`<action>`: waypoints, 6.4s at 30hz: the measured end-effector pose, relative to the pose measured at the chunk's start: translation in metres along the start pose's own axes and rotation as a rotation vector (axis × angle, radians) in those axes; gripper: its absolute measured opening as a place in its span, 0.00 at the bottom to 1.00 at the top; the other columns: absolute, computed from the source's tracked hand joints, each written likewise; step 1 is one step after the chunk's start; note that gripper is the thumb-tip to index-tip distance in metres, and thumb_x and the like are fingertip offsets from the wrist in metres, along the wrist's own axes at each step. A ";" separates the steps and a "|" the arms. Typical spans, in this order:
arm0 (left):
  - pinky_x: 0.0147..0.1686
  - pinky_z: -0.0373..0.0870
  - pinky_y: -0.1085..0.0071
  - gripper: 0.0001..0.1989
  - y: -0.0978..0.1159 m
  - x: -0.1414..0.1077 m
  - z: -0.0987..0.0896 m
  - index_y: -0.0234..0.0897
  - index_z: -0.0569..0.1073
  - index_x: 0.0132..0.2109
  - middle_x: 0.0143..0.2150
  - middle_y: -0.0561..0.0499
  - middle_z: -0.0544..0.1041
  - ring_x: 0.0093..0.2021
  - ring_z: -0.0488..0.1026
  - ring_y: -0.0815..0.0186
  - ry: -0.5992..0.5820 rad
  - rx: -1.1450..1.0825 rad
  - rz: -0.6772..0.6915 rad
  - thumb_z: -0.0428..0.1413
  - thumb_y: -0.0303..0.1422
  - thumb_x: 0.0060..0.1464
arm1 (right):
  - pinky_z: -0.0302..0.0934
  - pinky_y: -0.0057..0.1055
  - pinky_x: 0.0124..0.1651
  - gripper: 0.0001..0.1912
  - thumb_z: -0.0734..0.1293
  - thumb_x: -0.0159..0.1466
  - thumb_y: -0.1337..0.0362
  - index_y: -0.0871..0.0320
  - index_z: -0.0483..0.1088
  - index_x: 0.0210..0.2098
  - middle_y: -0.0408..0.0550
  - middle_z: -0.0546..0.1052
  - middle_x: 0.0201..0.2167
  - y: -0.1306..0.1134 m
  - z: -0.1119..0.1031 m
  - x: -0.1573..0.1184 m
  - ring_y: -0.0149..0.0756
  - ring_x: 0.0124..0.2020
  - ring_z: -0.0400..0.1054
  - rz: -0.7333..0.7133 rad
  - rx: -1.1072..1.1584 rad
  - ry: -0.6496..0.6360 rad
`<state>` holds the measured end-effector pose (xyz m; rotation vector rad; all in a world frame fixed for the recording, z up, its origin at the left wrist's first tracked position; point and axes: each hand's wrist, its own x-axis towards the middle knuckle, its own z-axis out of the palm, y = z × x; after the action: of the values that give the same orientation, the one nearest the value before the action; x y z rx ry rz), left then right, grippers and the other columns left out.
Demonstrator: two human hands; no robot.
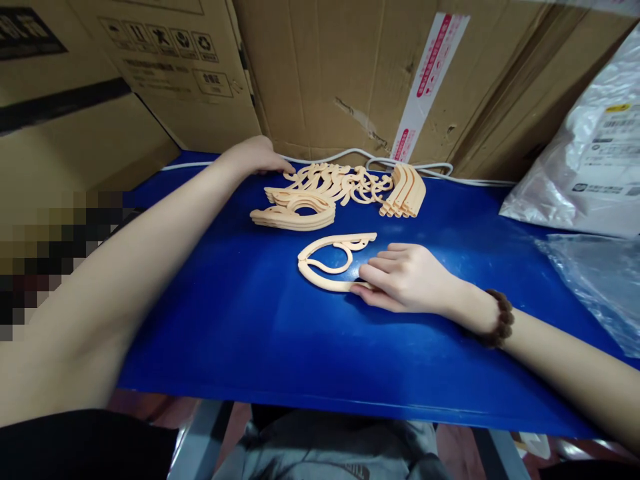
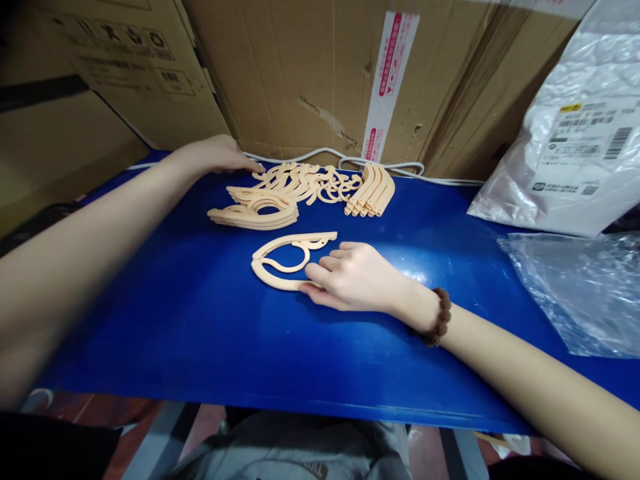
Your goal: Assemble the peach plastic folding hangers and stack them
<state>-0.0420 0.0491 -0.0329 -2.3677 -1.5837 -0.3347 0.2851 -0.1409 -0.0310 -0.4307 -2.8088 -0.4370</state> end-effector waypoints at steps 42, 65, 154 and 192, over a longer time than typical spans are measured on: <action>0.13 0.54 0.80 0.11 0.194 -0.107 -0.091 0.35 0.64 0.32 0.27 0.56 0.69 0.17 0.62 0.78 -0.423 -1.569 -0.418 0.55 0.35 0.62 | 0.60 0.29 0.32 0.18 0.57 0.72 0.54 0.60 0.67 0.50 0.51 0.78 0.41 0.008 0.000 0.001 0.36 0.35 0.72 0.443 0.157 0.191; 0.56 0.69 0.59 0.15 0.182 -0.137 -0.076 0.33 0.67 0.57 0.58 0.43 0.71 0.57 0.69 0.56 -0.163 -0.415 0.291 0.49 0.31 0.65 | 0.54 0.29 0.30 0.20 0.50 0.74 0.55 0.58 0.68 0.40 0.49 0.76 0.36 0.021 -0.013 -0.026 0.35 0.30 0.70 0.603 0.071 -0.174; 0.68 0.54 0.50 0.16 0.189 -0.136 -0.053 0.33 0.69 0.50 0.69 0.41 0.59 0.70 0.54 0.52 -0.097 -0.532 0.405 0.40 0.35 0.71 | 0.46 0.29 0.25 0.21 0.50 0.74 0.57 0.58 0.66 0.32 0.44 0.74 0.24 0.012 -0.014 -0.035 0.30 0.23 0.68 0.268 -0.144 -0.071; 0.68 0.51 0.46 0.18 0.194 -0.137 -0.055 0.28 0.68 0.55 0.69 0.37 0.59 0.71 0.52 0.50 -0.090 -0.494 0.443 0.39 0.33 0.71 | 0.46 0.27 0.28 0.20 0.55 0.71 0.48 0.56 0.61 0.31 0.40 0.67 0.21 0.006 -0.020 -0.028 0.29 0.21 0.60 0.588 0.547 -0.144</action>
<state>0.0836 -0.1593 -0.0463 -3.0547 -1.0419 -0.5781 0.3169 -0.1494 -0.0197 -1.1244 -2.5928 0.4854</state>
